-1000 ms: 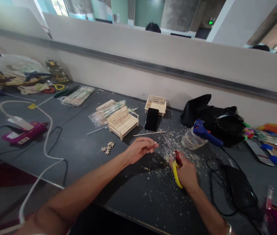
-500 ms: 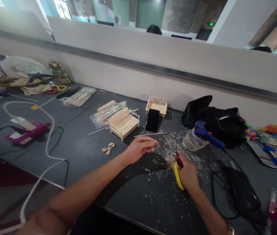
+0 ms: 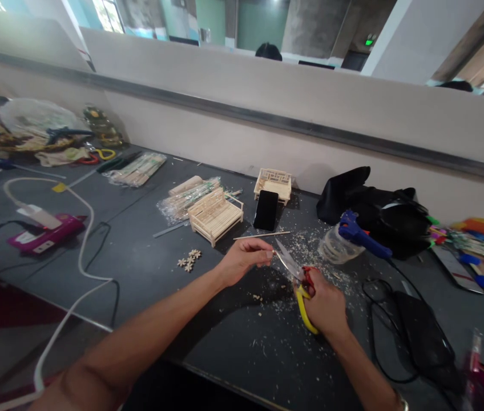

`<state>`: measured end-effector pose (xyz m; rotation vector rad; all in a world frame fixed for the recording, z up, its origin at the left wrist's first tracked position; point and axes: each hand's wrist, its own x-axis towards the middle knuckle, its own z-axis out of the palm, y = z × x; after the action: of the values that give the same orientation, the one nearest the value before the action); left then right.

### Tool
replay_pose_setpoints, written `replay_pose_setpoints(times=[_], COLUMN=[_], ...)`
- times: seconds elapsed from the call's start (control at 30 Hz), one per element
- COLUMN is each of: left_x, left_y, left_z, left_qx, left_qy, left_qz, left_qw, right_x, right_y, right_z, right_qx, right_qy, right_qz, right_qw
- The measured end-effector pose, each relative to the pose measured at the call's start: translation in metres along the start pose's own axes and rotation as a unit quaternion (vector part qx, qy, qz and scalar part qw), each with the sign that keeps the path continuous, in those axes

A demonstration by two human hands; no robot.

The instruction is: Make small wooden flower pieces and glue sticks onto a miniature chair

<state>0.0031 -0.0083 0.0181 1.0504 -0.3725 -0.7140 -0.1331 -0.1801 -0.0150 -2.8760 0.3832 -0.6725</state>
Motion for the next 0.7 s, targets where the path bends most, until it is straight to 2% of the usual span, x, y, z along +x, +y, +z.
replay_pose_setpoints(times=[0.17, 0.47, 0.6, 0.7], left_x=[0.0001, -0.0015, -0.0021, -0.0023], left_y=[-0.0049, -0.0052, -0.0052, -0.005], left_z=[-0.0029, -0.0019, -0.0019, -0.0025], left_qx=[0.045, 0.093, 0.096, 0.098], left_qy=[-0.014, -0.016, -0.028, -0.035], left_qz=[0.009, 0.008, 0.018, 0.029], left_qw=[0.999, 0.996, 0.995, 0.994], right_x=[-0.0001, 0.0002, -0.0007, -0.0012], right_y=[-0.0036, -0.0069, -0.0066, -0.0061], right_z=[-0.0036, -0.0062, -0.0054, -0.0041], right_qx=[-0.02, -0.057, -0.066, -0.055], right_qy=[0.04, 0.089, 0.086, 0.06], right_qz=[-0.047, -0.074, -0.068, -0.054], right_qw=[0.998, 0.992, 0.992, 0.995])
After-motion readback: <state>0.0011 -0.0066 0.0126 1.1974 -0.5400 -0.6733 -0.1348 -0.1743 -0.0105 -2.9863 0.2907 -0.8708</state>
